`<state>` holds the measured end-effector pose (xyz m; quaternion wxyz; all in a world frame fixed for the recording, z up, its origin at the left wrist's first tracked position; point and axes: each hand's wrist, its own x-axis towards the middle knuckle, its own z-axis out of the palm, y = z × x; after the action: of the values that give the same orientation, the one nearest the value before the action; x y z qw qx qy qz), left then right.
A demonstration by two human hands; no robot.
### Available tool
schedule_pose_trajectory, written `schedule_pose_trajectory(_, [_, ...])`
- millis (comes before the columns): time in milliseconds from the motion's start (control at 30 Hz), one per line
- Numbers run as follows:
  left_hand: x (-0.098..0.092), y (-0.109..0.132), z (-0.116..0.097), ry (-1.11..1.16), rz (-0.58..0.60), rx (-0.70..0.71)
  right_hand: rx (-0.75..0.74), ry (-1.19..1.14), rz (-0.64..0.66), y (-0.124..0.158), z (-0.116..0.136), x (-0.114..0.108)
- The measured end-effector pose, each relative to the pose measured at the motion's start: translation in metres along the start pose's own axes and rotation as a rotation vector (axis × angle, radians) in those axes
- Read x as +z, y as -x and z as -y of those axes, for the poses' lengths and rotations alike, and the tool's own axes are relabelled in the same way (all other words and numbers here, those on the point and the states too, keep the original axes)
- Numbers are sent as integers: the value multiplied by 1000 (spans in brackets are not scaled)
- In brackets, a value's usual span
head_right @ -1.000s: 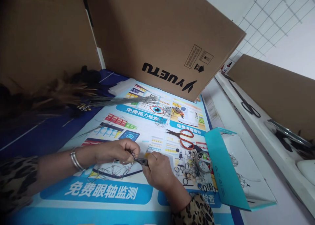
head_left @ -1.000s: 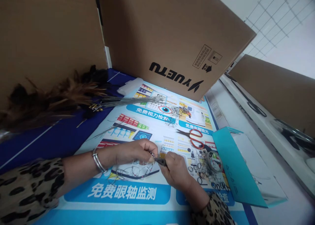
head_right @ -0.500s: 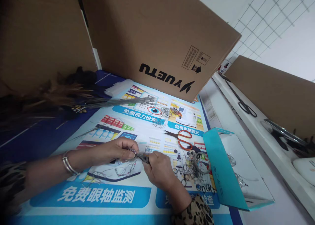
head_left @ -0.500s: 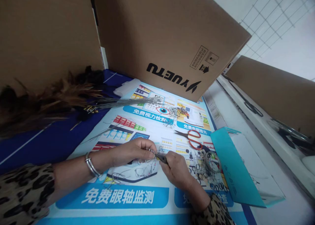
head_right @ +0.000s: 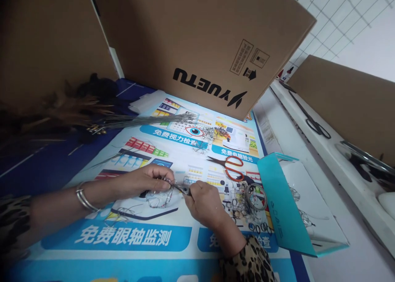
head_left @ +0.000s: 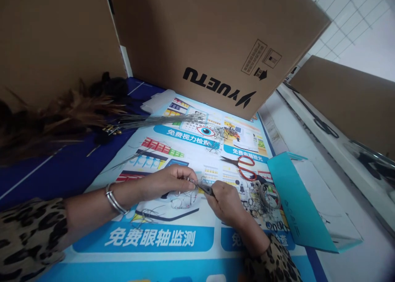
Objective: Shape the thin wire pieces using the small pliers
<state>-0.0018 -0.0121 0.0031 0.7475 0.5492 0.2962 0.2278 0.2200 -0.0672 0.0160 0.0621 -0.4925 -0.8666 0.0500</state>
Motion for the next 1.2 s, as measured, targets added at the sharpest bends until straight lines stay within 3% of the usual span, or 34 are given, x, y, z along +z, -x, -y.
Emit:
schedule_pose_trajectory(267, [-3,-1,2,-48,-45,27,67,-16,73,-3,-2,-10])
schedule_pose_trajectory(500, [-2,-1,1,-80,-188,30,294,99,76,-1,-9,-30])
schedule_pose_trajectory(967, [-1,0,0,-78,-218,5,301,326,250,-18,-6,-42])
schedule_pose_trajectory(1200, [0,-1,-1,-70,-236,2,238,372,248,-20,5,-37])
